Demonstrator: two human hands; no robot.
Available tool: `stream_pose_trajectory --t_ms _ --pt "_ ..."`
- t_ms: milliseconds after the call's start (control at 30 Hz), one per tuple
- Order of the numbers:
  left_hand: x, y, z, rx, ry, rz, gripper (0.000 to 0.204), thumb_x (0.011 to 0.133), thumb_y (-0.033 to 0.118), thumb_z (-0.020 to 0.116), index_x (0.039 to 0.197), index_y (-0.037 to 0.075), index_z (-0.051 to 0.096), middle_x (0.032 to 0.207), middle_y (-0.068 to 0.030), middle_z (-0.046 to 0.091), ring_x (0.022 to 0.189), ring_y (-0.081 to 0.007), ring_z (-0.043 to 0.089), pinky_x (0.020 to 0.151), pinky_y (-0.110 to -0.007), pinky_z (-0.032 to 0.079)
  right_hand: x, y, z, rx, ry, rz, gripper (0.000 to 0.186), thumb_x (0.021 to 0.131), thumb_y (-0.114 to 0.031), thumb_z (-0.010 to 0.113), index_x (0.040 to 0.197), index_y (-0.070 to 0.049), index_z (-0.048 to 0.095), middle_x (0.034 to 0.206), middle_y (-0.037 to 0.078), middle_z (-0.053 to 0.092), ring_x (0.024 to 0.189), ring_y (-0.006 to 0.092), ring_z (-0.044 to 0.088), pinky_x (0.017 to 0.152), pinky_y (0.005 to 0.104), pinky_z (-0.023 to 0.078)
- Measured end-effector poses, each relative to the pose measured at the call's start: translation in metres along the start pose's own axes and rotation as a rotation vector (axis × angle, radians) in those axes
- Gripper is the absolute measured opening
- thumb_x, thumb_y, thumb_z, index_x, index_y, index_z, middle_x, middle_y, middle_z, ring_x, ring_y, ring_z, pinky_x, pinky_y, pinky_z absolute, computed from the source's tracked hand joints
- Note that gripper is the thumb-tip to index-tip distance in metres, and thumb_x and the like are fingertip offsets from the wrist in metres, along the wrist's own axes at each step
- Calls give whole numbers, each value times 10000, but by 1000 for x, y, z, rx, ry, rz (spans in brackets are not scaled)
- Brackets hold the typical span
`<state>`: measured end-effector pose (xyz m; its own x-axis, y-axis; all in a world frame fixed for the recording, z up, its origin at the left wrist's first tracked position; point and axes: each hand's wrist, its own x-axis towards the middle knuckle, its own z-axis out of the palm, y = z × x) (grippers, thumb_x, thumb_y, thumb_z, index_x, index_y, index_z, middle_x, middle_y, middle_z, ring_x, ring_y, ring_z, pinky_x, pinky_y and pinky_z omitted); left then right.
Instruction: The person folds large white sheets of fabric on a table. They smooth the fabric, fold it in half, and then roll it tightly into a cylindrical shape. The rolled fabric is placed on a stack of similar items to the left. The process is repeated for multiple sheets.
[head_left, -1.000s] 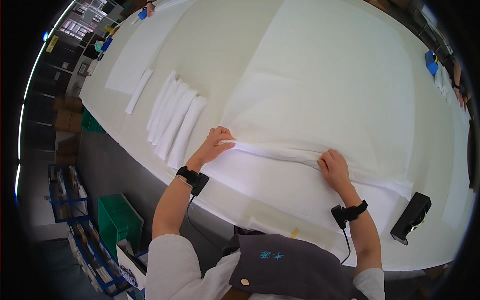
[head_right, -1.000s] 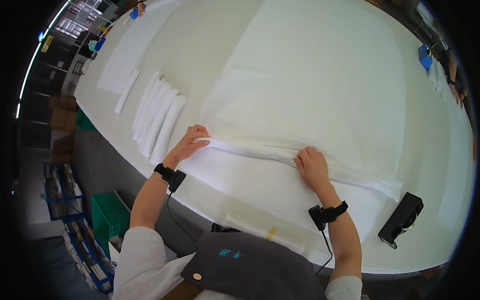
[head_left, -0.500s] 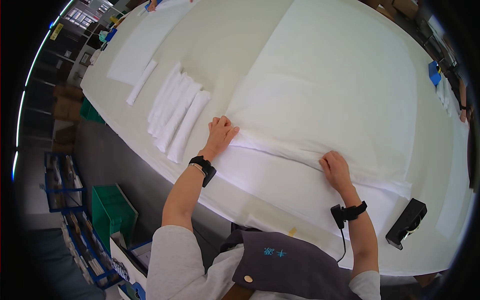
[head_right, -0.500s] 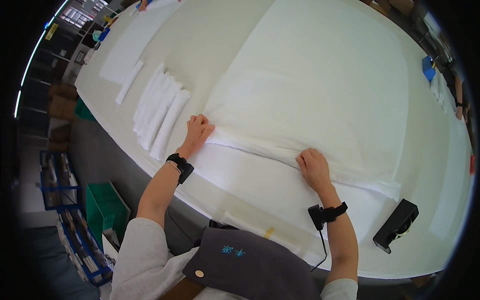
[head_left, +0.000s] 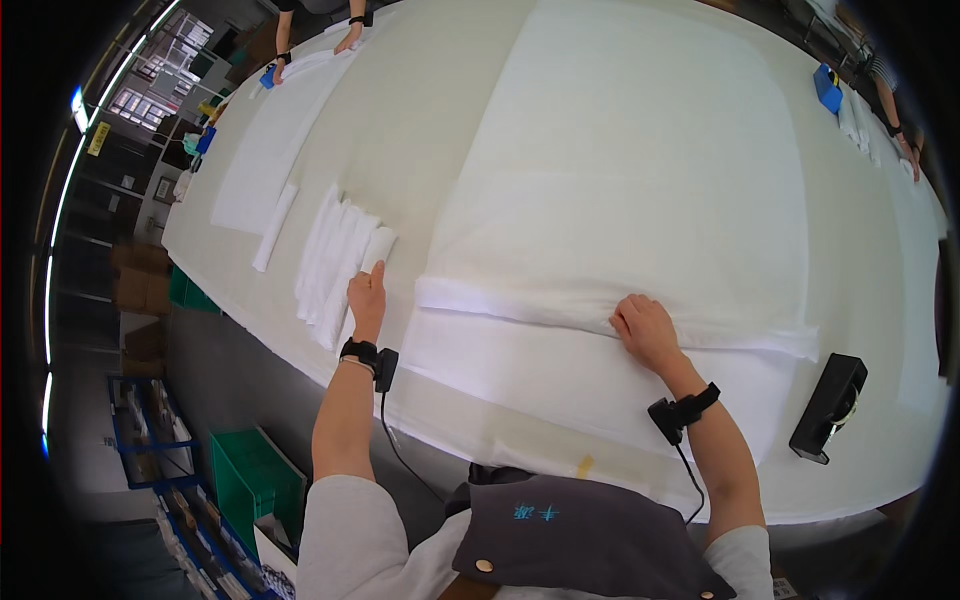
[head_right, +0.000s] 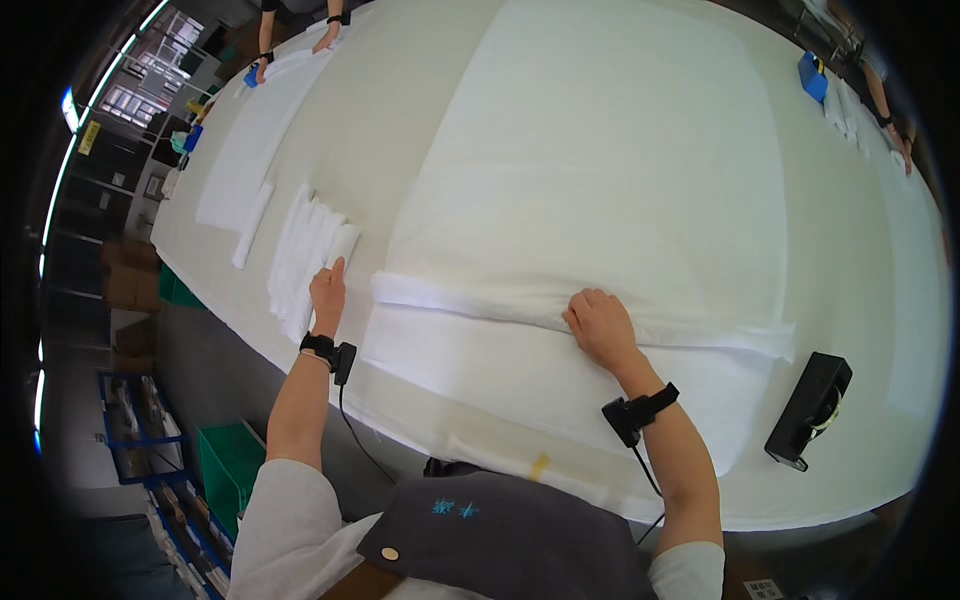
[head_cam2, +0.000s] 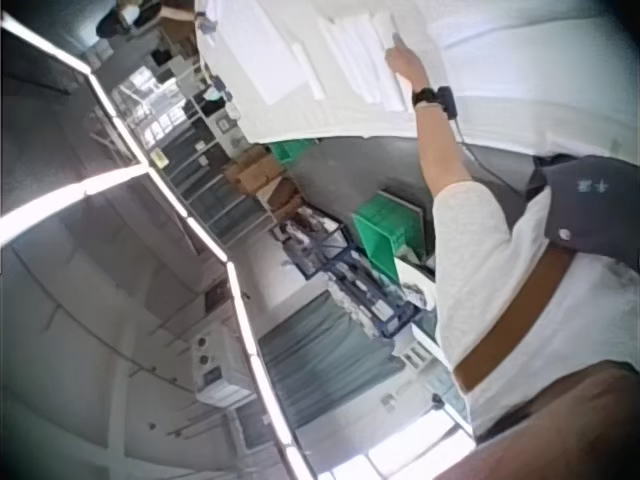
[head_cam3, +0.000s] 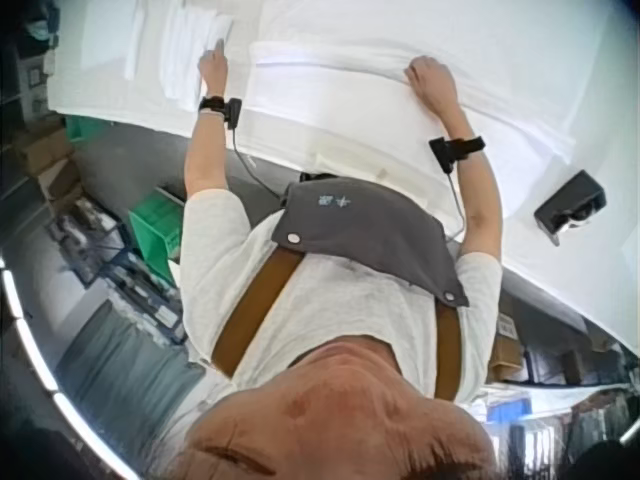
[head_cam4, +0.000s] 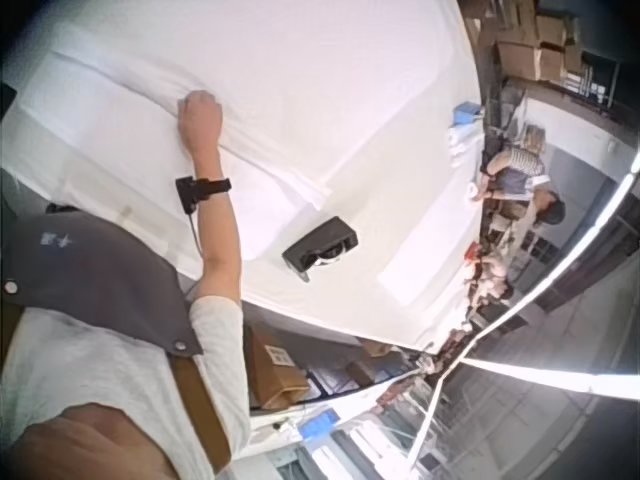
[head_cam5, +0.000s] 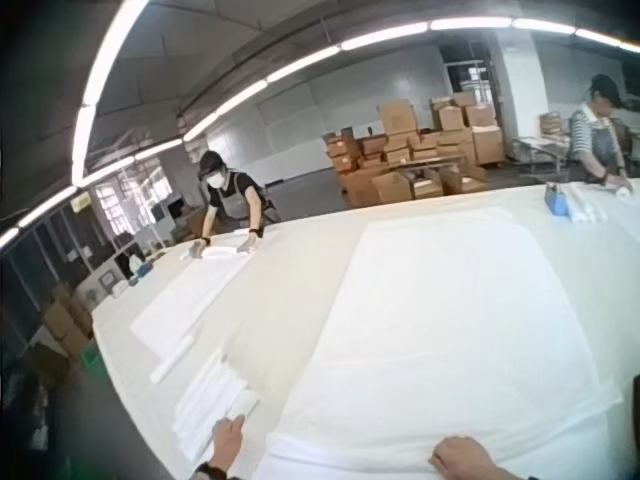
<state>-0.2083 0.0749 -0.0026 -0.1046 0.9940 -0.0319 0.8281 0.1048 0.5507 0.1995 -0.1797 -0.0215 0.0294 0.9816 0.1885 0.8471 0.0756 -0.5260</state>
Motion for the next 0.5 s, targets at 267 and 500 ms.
stream_pose_trajectory --t_ms 267,500 --pt "-139 134 31 304 -464 1219 563 846 306 664 1342 124 471 1384 -94 407 1278 -261 365 1045 -466 243 -2 1 1 -52 -18 11 133 867 -181 601 822 -74 536 809 67 554 798 252 545 701 372 423" --pt "-178 160 136 -45 -284 1186 188 824 136 661 1012 124 660 953 4 589 937 -211 522 819 -371 389 -9 -2 -8 -166 -50 -54 183 868 -261 606 866 -86 553 912 63 561 911 230 529 800 372 416"
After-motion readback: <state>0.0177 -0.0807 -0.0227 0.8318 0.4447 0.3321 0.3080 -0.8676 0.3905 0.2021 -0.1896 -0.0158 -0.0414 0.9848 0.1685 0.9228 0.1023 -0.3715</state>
